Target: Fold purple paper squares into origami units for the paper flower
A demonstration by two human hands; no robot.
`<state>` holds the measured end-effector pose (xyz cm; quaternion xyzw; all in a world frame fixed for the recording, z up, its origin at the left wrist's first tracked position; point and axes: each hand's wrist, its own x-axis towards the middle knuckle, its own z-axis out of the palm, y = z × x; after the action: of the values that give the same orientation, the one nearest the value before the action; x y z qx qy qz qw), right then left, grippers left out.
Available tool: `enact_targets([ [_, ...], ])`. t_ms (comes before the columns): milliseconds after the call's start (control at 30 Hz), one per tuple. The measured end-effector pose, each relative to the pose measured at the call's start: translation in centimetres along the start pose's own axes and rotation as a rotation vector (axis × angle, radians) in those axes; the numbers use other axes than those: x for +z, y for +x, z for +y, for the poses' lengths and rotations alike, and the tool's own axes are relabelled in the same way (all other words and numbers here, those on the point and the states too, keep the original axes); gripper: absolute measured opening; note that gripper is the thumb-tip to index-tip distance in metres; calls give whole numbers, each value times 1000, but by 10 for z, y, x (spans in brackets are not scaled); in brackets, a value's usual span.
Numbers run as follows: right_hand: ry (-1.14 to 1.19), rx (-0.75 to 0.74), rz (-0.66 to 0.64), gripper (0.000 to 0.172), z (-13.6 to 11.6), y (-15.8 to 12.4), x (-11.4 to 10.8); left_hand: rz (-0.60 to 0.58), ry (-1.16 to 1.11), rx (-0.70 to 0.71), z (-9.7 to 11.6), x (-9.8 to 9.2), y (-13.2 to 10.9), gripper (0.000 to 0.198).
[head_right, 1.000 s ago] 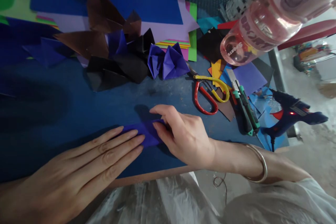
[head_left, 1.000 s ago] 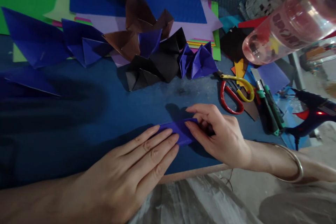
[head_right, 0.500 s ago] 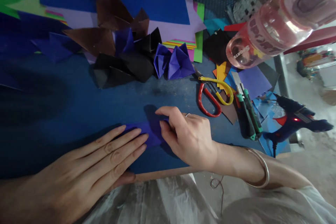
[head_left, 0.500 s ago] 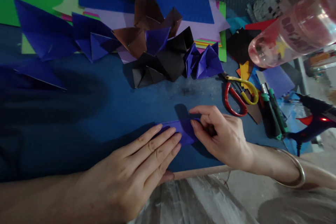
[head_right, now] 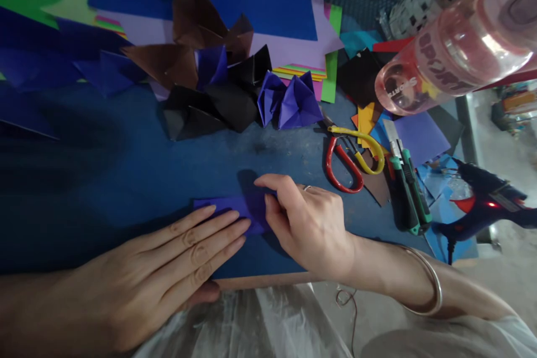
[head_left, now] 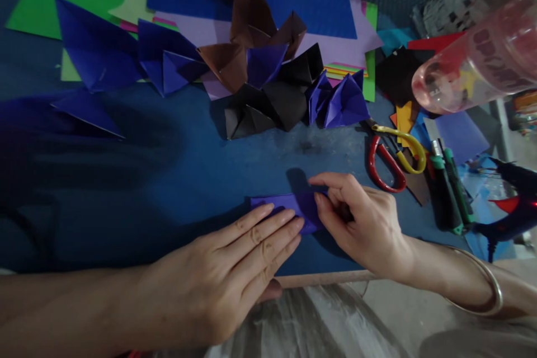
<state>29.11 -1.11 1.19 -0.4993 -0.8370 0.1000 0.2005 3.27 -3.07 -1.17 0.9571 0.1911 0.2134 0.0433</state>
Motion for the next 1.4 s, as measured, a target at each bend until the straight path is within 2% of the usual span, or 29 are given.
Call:
enact_targets([
  [167,0,-5,-1,18,-1,0,0,4,-4,-4,0,0,0,43],
  [333,-4,-16,1,19,-2,1,0,-23,-50,5,-1,2,-3,50],
  [467,-16,-21,5,19,-2,1,0,0,-86,-19,-3,4,-4,46],
  [600,-16,-16,-11,20,-1,0,-1,-35,-74,-23,-3,5,-3,47],
  [833,-23,24,3,19,-2,1,0,6,-48,-37,-1,1,1,40],
  [1067,-94,-7,14,22,-3,1,0,54,-75,-85,-1,3,4,38],
  [1300,-144,-29,8,26,-3,3,-1,85,-51,-68,-1,7,4,41],
  [1400,-169,-39,7,24,-2,1,1,67,-46,-72,-1,6,4,41],
])
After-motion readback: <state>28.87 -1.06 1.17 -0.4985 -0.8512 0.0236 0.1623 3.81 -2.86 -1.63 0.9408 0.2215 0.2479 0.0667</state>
